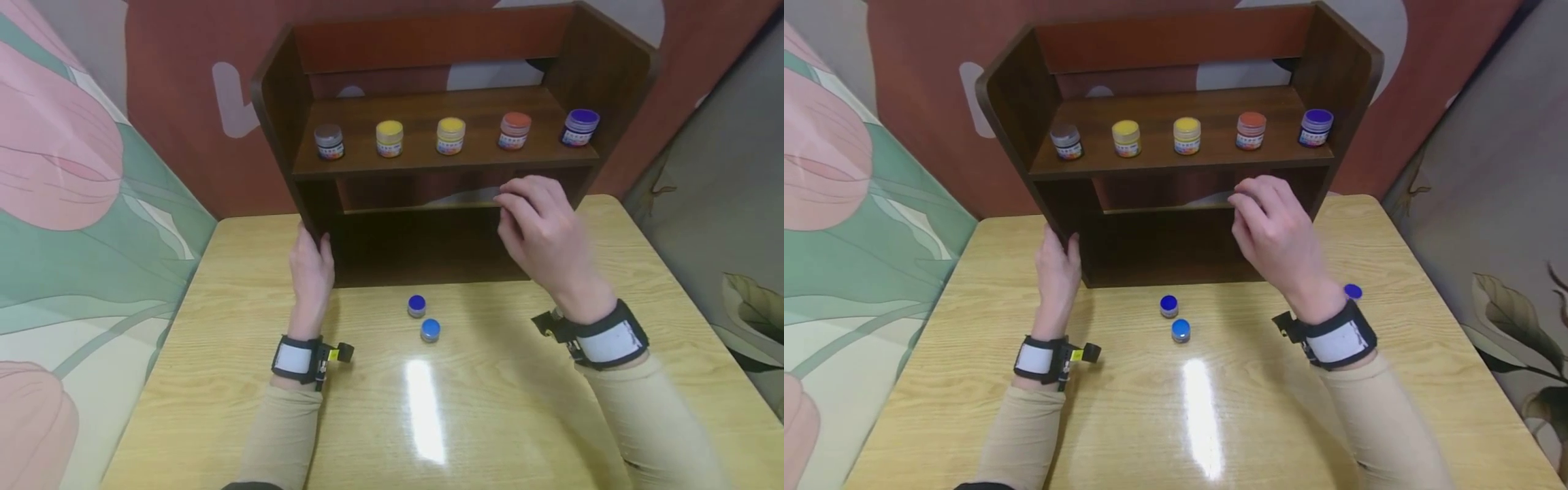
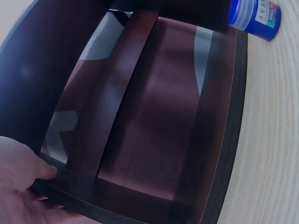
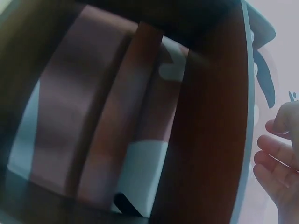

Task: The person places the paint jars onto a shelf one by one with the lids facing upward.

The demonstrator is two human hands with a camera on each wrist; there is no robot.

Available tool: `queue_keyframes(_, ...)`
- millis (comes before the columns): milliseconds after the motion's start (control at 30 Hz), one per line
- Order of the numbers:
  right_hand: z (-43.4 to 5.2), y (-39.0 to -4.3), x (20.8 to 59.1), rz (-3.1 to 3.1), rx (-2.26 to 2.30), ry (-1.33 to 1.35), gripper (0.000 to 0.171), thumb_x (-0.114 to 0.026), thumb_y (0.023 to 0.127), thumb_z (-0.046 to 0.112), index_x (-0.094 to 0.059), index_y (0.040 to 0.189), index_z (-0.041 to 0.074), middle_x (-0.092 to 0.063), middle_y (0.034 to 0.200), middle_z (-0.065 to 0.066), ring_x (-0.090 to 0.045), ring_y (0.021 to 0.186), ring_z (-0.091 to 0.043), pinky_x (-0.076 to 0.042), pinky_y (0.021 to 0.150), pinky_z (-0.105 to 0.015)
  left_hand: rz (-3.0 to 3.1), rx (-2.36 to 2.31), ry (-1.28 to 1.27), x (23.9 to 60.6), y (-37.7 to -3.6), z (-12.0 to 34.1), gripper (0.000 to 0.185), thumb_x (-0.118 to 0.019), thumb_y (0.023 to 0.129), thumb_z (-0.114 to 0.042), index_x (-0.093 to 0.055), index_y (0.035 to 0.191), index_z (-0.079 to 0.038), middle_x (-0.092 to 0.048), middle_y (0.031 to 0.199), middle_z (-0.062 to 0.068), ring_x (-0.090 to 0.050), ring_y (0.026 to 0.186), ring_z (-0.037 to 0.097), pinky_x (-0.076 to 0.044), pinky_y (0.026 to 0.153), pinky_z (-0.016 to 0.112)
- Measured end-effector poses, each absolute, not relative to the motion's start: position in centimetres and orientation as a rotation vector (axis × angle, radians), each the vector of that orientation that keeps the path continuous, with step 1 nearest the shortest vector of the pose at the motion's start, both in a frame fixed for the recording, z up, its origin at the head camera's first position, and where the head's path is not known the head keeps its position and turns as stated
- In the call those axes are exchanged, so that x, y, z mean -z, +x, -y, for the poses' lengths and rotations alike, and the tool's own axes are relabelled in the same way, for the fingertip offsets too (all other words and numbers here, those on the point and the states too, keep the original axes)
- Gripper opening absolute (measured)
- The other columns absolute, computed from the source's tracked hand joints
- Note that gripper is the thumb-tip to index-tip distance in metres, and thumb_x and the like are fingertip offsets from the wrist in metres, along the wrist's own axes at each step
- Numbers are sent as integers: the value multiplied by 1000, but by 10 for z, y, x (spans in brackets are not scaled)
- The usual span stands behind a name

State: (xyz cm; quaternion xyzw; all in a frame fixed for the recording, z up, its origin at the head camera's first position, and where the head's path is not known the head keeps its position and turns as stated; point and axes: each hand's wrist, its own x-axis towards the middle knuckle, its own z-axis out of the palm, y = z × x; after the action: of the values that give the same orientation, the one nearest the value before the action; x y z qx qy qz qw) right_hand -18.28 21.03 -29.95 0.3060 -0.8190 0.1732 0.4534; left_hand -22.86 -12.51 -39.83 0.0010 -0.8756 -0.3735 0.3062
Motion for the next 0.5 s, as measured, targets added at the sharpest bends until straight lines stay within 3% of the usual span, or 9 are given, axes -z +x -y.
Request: queue_keyframes(500, -193, -171, 348, 2190, -661, 725, 17, -68, 86, -3, -70, 103, -3, -70, 110, -18, -64, 102, -32, -55, 89, -43, 2340, 1003, 19, 398, -229, 125, 36, -54, 102, -12, -49, 133, 4, -65, 122, 28, -64, 113, 44, -53, 96, 55)
